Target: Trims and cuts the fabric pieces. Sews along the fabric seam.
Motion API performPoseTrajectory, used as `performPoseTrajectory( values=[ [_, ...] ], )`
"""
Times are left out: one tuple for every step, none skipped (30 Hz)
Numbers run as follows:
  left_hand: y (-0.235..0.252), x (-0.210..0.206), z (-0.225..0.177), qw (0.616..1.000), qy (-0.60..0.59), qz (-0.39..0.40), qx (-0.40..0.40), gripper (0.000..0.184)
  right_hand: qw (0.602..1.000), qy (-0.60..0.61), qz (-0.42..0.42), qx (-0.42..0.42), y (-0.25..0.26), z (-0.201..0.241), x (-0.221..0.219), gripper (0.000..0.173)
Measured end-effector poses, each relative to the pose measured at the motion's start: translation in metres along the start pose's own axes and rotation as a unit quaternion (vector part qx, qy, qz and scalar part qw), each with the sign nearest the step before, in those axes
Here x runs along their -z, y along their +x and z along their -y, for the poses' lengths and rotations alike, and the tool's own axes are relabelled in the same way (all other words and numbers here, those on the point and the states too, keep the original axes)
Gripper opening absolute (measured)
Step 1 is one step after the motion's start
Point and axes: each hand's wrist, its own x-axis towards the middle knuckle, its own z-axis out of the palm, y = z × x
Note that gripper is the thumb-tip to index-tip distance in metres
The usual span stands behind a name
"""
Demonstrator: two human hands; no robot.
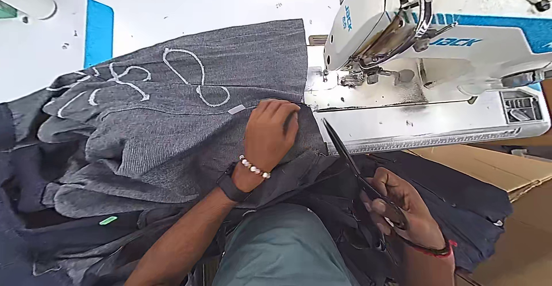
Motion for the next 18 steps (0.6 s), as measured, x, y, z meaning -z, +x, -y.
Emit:
performPoseTrajectory(
  values=[
    [0.001, -0.012, 0.007, 0.997, 0.069, 0.018, -0.017, 0.039, 0.999, -0.025, -0.024, 0.001, 0.001, -0.002, -0.003, 0.024],
    [0.0, -0.019, 0.014, 0.992, 0.114, 0.047, -0.031, 0.053, 0.997, -0.054, -0.046, -0.002, 0.001, -0.006, -0.006, 0.025],
    [-0.002, -0.021, 0.021, 0.986, 0.142, 0.071, -0.045, 0.064, 0.994, -0.09, -0.062, -0.006, -0.001, -0.009, -0.007, 0.026],
    [-0.003, -0.017, 0.029, 0.981, 0.159, 0.091, -0.058, 0.07, 0.988, -0.138, -0.074, -0.009, -0.002, -0.013, -0.008, 0.027],
    [-0.006, -0.01, 0.037, 0.977, 0.17, 0.114, -0.066, 0.073, 0.979, -0.185, -0.081, -0.01, -0.006, -0.017, -0.009, 0.028],
    [-0.014, -0.002, 0.045, 0.973, 0.175, 0.13, -0.073, 0.073, 0.971, -0.225, -0.082, -0.014, -0.011, -0.022, -0.01, 0.029],
    [-0.021, 0.005, 0.051, 0.971, 0.178, 0.137, -0.083, 0.072, 0.964, -0.255, -0.08, -0.017, -0.016, -0.026, -0.012, 0.029],
    [-0.029, 0.009, 0.056, 0.969, 0.178, 0.138, -0.099, 0.07, 0.958, -0.274, -0.081, -0.021, -0.019, -0.028, -0.013, 0.03],
    [-0.037, 0.012, 0.058, 0.968, 0.177, 0.14, -0.112, 0.068, 0.955, -0.285, -0.081, -0.023, -0.021, -0.029, -0.015, 0.03],
    [-0.042, 0.014, 0.058, 0.967, 0.173, 0.144, -0.119, 0.067, 0.954, -0.289, -0.08, -0.023, -0.021, -0.03, -0.016, 0.03],
    [-0.045, 0.015, 0.056, 0.969, 0.166, 0.145, -0.116, 0.065, 0.954, -0.287, -0.081, -0.019, -0.02, -0.03, -0.018, 0.03],
    [-0.045, 0.015, 0.052, 0.973, 0.155, 0.138, -0.106, 0.061, 0.956, -0.28, -0.081, -0.015, -0.019, -0.03, -0.02, 0.031],
    [-0.041, 0.014, 0.048, 0.978, 0.145, 0.119, -0.092, 0.055, 0.958, -0.275, -0.082, -0.009, -0.015, -0.03, -0.021, 0.032],
    [-0.036, 0.012, 0.044, 0.982, 0.143, 0.096, -0.083, 0.05, 0.959, -0.271, -0.084, -0.003, -0.011, -0.03, -0.023, 0.034],
    [-0.031, 0.008, 0.041, 0.982, 0.148, 0.081, -0.081, 0.051, 0.959, -0.269, -0.087, 0.002, -0.008, -0.031, -0.025, 0.036],
    [-0.027, 0.005, 0.039, 0.981, 0.156, 0.079, -0.079, 0.056, 0.958, -0.274, -0.091, 0.007, -0.006, -0.031, -0.027, 0.037],
    [-0.026, 0.003, 0.038, 0.98, 0.165, 0.089, -0.072, 0.064, 0.953, -0.289, -0.095, 0.012, -0.004, -0.031, -0.029, 0.038],
    [-0.025, 0.002, 0.038, 0.978, 0.169, 0.103, -0.067, 0.071, 0.943, -0.316, -0.101, 0.015, -0.004, -0.031, -0.03, 0.039]
  ],
)
